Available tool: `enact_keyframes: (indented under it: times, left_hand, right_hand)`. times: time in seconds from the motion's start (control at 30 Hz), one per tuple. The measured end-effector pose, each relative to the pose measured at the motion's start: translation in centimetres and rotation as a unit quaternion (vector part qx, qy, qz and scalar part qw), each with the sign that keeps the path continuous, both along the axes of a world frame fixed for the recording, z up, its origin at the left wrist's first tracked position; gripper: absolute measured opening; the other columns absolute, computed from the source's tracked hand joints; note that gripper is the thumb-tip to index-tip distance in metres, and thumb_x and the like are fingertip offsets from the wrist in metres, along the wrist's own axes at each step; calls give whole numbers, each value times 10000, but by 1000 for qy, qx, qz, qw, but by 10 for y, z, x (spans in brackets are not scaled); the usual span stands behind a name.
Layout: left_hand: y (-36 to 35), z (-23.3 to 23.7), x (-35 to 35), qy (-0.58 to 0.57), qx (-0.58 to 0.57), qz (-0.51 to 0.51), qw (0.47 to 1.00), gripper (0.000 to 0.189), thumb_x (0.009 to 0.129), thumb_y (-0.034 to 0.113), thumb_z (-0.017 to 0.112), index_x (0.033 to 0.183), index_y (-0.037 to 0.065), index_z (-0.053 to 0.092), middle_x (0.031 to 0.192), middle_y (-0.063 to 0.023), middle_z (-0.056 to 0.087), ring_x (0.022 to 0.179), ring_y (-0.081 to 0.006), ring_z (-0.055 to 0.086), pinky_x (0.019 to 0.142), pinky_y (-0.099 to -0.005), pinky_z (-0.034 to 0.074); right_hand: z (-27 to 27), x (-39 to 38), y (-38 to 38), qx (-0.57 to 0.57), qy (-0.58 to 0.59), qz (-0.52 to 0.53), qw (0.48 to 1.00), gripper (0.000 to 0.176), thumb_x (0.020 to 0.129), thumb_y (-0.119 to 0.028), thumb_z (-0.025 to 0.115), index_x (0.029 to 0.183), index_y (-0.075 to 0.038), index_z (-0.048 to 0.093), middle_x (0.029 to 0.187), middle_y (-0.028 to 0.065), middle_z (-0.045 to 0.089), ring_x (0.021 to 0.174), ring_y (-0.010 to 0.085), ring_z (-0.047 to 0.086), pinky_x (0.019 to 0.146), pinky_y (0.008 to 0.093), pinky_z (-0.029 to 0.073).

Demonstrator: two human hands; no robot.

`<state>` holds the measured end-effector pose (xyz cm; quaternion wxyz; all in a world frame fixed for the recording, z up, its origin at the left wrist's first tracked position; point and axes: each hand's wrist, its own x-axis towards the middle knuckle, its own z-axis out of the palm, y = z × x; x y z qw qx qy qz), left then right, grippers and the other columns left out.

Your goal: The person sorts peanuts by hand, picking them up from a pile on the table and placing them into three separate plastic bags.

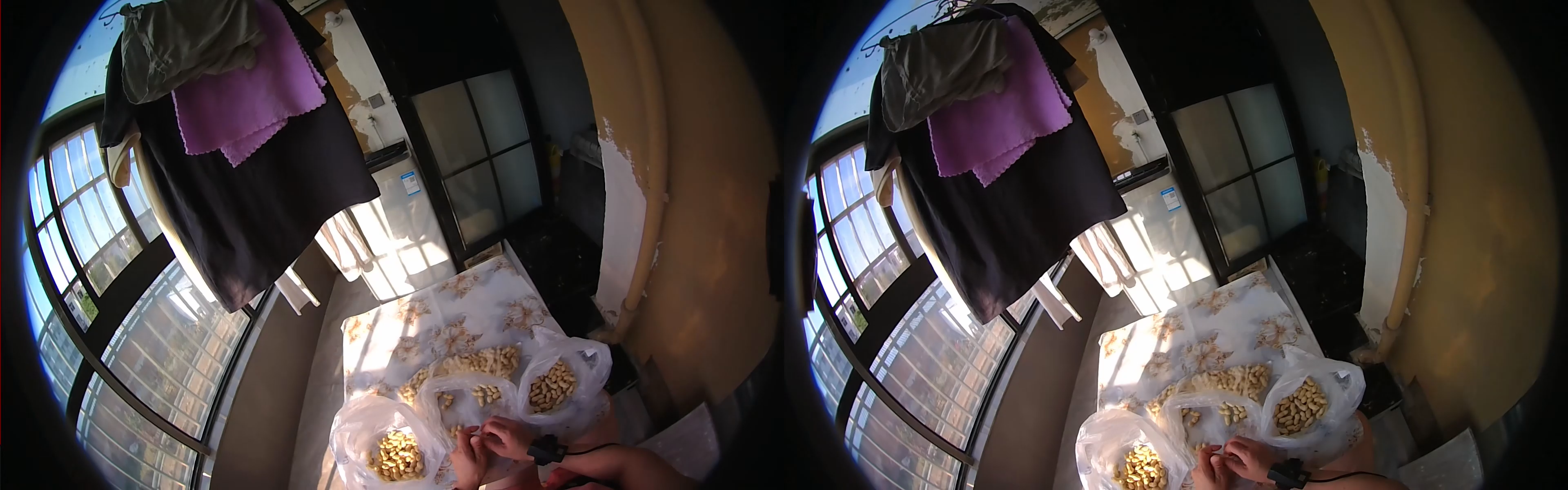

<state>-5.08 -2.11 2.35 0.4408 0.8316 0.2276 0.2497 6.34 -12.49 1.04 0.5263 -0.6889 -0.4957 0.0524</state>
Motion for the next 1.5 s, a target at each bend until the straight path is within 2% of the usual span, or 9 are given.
enact_keyframes:
  times: [0.07,0.13,0.23,0.27,0.97,1.2,1.3,1.37,1.5]
  left_hand:
    - [1,-1,0,-1,-18,-12,1000,428,1033,312,548,1394,94,477,999,-253,700,895,-437,686,772,-484,536]
    - [5,-17,6,-83,40,0,996,256,997,189,595,1214,53,581,823,-155,715,729,-365,715,636,-438,547]
    - [4,-14,8,-66,18,22,997,241,995,177,592,1210,69,603,791,-157,703,706,-365,709,624,-435,538]
    - [3,-12,10,-77,30,32,996,241,966,135,615,1193,54,598,733,-133,677,638,-300,688,594,-391,515]
    - [6,-10,15,-73,-19,43,996,204,983,106,594,1181,65,621,781,-175,689,681,-348,698,598,-412,520]
    - [5,-5,15,-44,27,51,997,181,960,78,594,1133,57,642,803,-186,697,716,-378,697,612,-436,524]
    - [4,-7,15,-79,25,53,995,184,951,74,594,1121,51,660,756,-158,675,613,-295,669,577,-379,493]
    - [4,-1,15,-68,19,43,997,168,952,69,597,1112,51,644,796,-180,694,696,-372,689,602,-435,515]
    - [5,-5,16,-66,20,39,997,163,952,73,605,1108,48,643,796,-175,692,683,-368,684,594,-432,510]
  right_hand:
    - [-3,1,1,4,12,-11,1000,150,890,-126,715,981,-49,624,969,107,637,847,313,666,692,378,531]
    - [0,2,1,8,18,-33,999,137,925,-149,685,982,-45,616,939,122,631,840,328,657,691,388,523]
    - [3,1,3,11,33,-40,999,125,961,-156,640,1001,-41,613,928,136,627,834,341,646,698,397,515]
    - [4,1,3,6,28,-45,999,118,975,-148,620,1007,-35,607,935,145,624,845,349,641,715,401,510]
    - [6,5,8,29,44,-31,998,153,909,-43,650,1036,-22,566,943,154,610,848,351,630,722,413,509]
    - [6,4,6,17,27,-43,999,193,912,-30,640,1094,-30,576,980,158,629,875,343,655,747,404,528]
    - [3,4,6,7,33,-50,998,232,916,-36,664,1134,-15,587,1012,152,666,907,321,688,748,374,550]
    - [0,5,7,27,64,-48,996,228,933,-47,660,1147,-7,591,1018,148,669,898,305,692,741,360,554]
    - [-1,7,6,21,56,-41,997,200,946,-51,653,1132,-2,596,1016,148,671,901,289,696,729,349,552]
